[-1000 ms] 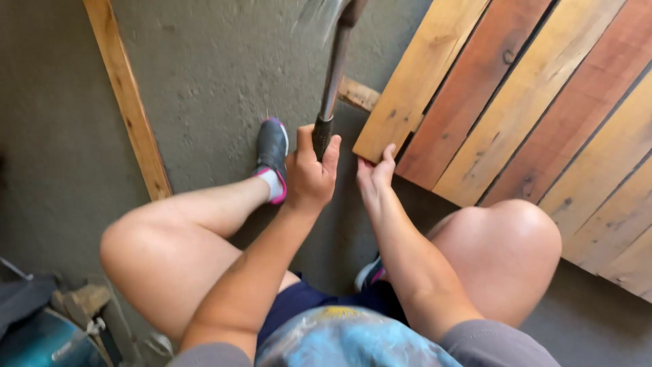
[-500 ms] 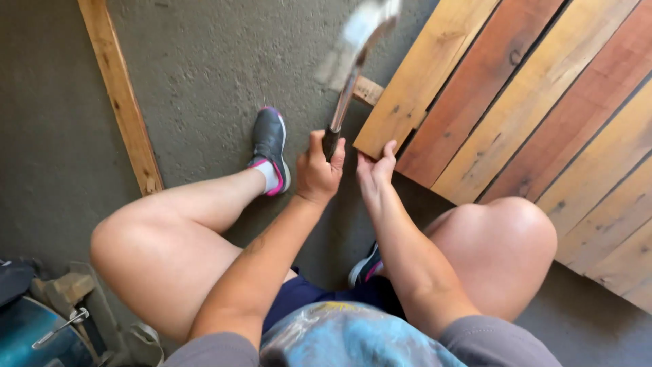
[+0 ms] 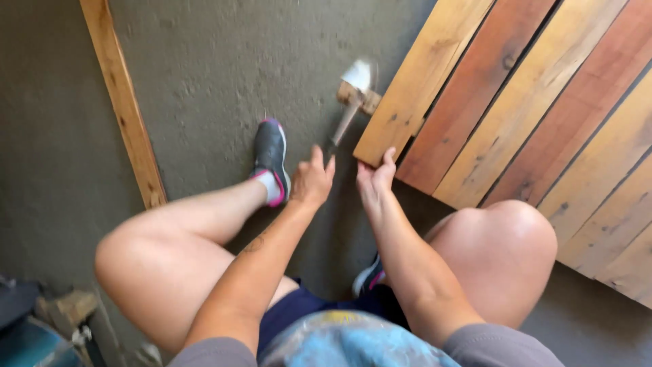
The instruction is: Dismantling a wooden structure by prying boards apart with a hammer and removing nails.
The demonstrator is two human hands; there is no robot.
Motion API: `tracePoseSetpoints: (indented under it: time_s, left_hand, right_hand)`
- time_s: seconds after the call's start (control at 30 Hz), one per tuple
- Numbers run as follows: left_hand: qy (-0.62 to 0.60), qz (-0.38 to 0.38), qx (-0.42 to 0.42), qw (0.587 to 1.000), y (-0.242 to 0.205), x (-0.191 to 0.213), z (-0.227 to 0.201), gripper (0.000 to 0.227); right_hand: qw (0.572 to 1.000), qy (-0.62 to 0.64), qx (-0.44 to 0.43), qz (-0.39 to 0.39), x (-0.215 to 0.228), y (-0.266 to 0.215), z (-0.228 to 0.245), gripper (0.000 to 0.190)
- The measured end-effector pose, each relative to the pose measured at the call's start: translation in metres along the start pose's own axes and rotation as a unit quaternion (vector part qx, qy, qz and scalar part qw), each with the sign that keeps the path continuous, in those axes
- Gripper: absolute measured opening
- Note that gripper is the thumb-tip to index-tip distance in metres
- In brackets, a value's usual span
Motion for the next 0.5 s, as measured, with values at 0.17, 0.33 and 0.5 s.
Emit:
tracePoseSetpoints:
  time_s: [0.17, 0.33, 0.5]
  left_hand:
    - [0.024, 0.232, 0.169, 0.958, 0.005, 0.038, -0.062, 0.064]
    - [-0.121, -0.132, -0.062, 0.982, 0.005, 0.06, -0.105, 0.027]
    - [0.027, 0.092, 0.036, 0.995, 0.008, -0.012, 0.009, 0.054]
  right_hand:
    - [0.999, -0.024, 0.041, 0.008, 0.0, -0.022, 0.0, 0.059]
    - [0.998, -0.004, 0.025, 0.057, -0.011, -0.012, -0.003, 0.048]
    - [0.999, -0.007, 0.038, 0.005, -0.008, 0.002, 0.0, 0.052]
Point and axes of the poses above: each hand's wrist, its own y-axis towards the middle knuckle, its own x-axis out of the back of the hand, z = x × y, the point moved 1 cm from there along y, towards the middle knuckle, and after that the axes turned 13 degrees about -y, right-handed, at the moved point
